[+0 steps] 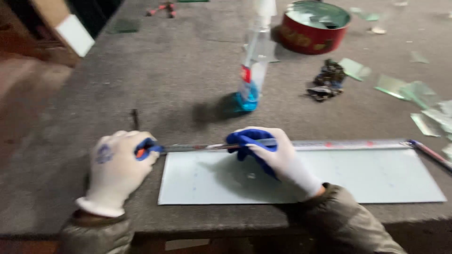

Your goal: Measuring and marking a white rectangular board using a tape measure and a marker on a workshop table.

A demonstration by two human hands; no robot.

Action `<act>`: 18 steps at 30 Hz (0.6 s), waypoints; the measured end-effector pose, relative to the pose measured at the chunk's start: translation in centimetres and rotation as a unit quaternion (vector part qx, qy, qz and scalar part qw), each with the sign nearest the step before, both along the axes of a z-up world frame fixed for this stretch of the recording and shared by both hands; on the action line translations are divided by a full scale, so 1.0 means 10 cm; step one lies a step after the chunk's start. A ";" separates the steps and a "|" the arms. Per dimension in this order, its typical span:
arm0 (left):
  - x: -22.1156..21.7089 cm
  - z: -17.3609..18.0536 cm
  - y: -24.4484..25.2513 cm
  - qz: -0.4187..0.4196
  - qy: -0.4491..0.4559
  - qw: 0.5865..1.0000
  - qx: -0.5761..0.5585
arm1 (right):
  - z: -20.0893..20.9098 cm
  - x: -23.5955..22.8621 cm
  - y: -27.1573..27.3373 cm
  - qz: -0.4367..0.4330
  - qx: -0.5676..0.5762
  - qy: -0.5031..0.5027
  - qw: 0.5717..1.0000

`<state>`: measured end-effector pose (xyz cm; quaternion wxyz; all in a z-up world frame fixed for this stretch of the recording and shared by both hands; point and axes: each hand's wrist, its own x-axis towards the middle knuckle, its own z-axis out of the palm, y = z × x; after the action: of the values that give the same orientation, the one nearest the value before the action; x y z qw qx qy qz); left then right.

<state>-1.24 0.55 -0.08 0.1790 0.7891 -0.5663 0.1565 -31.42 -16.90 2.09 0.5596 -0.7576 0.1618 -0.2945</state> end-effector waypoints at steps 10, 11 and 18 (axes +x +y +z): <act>0.29 -0.47 -0.04 0.042 0.019 0.998 0.036 | 0.02 -0.01 0.09 0.023 0.052 -0.047 0.997; 0.38 -0.61 -0.08 0.048 0.040 0.998 0.025 | 0.07 -0.02 0.12 0.009 0.064 -0.030 0.997; 0.10 -0.14 -0.03 -0.045 0.032 0.998 -0.036 | -0.02 0.00 0.02 -0.017 0.019 0.029 0.999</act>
<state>-0.23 0.28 -1.50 0.2324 0.7606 -0.5890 0.1433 -31.44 -16.75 1.92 0.5640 -0.7519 0.1969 -0.2789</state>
